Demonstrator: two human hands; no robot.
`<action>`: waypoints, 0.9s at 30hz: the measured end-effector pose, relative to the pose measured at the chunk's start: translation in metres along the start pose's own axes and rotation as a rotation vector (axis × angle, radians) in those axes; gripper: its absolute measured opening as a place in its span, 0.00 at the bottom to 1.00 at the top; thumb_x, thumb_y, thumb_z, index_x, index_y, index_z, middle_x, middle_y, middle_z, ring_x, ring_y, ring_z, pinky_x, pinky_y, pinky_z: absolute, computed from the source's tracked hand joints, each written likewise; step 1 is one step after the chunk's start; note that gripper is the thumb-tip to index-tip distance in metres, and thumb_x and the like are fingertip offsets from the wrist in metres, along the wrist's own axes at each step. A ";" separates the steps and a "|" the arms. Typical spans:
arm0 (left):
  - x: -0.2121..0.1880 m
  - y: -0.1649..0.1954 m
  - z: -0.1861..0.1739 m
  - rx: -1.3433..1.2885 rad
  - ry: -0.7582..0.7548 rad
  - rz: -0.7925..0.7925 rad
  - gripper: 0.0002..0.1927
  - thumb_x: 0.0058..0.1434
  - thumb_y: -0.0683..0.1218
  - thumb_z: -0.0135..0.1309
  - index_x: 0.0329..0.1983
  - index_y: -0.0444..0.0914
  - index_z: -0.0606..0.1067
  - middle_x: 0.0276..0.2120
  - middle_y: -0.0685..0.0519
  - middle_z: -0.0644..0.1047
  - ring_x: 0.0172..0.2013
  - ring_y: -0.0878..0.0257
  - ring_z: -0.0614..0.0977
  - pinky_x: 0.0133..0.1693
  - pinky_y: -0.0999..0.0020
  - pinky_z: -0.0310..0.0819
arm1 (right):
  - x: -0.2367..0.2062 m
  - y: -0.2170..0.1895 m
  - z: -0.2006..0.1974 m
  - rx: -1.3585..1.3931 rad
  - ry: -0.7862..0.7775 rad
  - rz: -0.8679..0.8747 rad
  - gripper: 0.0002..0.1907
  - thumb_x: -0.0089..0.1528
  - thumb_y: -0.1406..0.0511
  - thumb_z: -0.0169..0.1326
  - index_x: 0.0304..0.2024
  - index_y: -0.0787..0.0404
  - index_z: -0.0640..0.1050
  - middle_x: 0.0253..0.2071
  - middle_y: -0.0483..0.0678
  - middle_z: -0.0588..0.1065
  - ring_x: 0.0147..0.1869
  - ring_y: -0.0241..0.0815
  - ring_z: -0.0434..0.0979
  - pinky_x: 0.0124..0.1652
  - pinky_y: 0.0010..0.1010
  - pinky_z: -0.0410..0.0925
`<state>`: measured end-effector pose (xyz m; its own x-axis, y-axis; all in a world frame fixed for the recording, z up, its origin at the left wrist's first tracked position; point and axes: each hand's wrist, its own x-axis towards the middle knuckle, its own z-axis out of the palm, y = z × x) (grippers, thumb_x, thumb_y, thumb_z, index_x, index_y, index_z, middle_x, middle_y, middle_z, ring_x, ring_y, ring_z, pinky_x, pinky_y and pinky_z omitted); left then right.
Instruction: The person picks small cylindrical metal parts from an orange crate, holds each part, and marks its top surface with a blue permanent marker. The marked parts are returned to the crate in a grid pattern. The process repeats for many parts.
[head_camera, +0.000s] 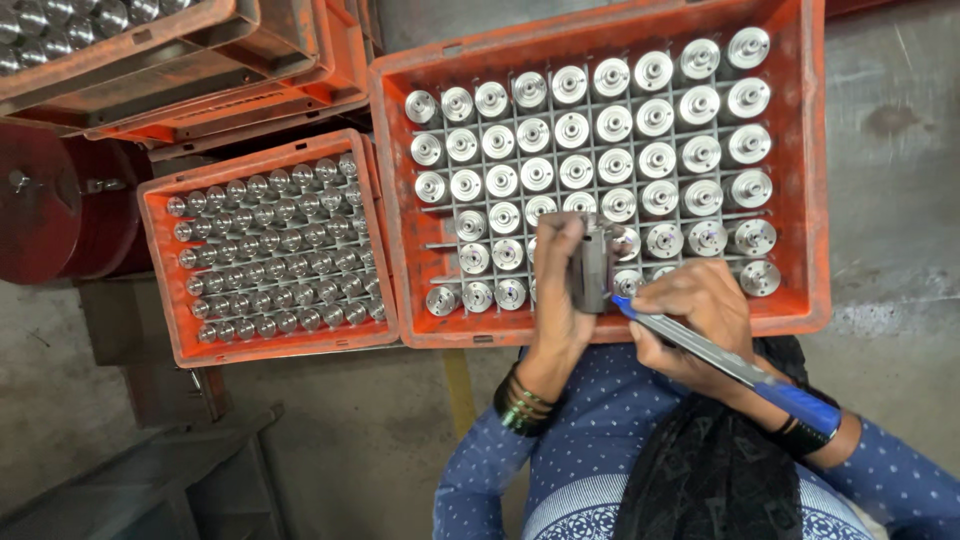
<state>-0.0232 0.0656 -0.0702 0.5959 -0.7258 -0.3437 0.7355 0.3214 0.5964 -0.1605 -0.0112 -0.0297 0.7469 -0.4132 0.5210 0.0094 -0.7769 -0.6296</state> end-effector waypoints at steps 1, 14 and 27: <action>-0.002 0.012 -0.003 0.172 0.052 0.014 0.16 0.67 0.50 0.54 0.51 0.39 0.66 0.42 0.52 0.73 0.44 0.60 0.79 0.44 0.64 0.78 | -0.003 0.001 -0.002 -0.014 0.023 0.028 0.18 0.53 0.71 0.63 0.41 0.59 0.70 0.37 0.46 0.78 0.40 0.45 0.78 0.46 0.38 0.66; 0.004 0.161 -0.069 1.906 -0.120 0.699 0.23 0.60 0.44 0.65 0.57 0.38 0.73 0.46 0.48 0.77 0.50 0.50 0.76 0.56 0.53 0.68 | -0.020 0.022 -0.013 -0.020 0.063 0.158 0.17 0.60 0.72 0.63 0.45 0.61 0.69 0.42 0.51 0.78 0.45 0.46 0.78 0.46 0.33 0.68; 0.005 0.121 -0.062 2.088 -0.218 0.540 0.24 0.56 0.52 0.62 0.52 0.39 0.70 0.36 0.49 0.77 0.46 0.51 0.73 0.49 0.49 0.57 | -0.035 0.030 -0.011 0.032 0.102 0.189 0.15 0.62 0.71 0.63 0.46 0.62 0.69 0.44 0.52 0.77 0.45 0.44 0.79 0.45 0.30 0.70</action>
<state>0.0889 0.1392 -0.0448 0.4209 -0.9051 0.0601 -0.8592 -0.3766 0.3463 -0.1936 -0.0251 -0.0606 0.6662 -0.5971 0.4468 -0.1021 -0.6666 -0.7384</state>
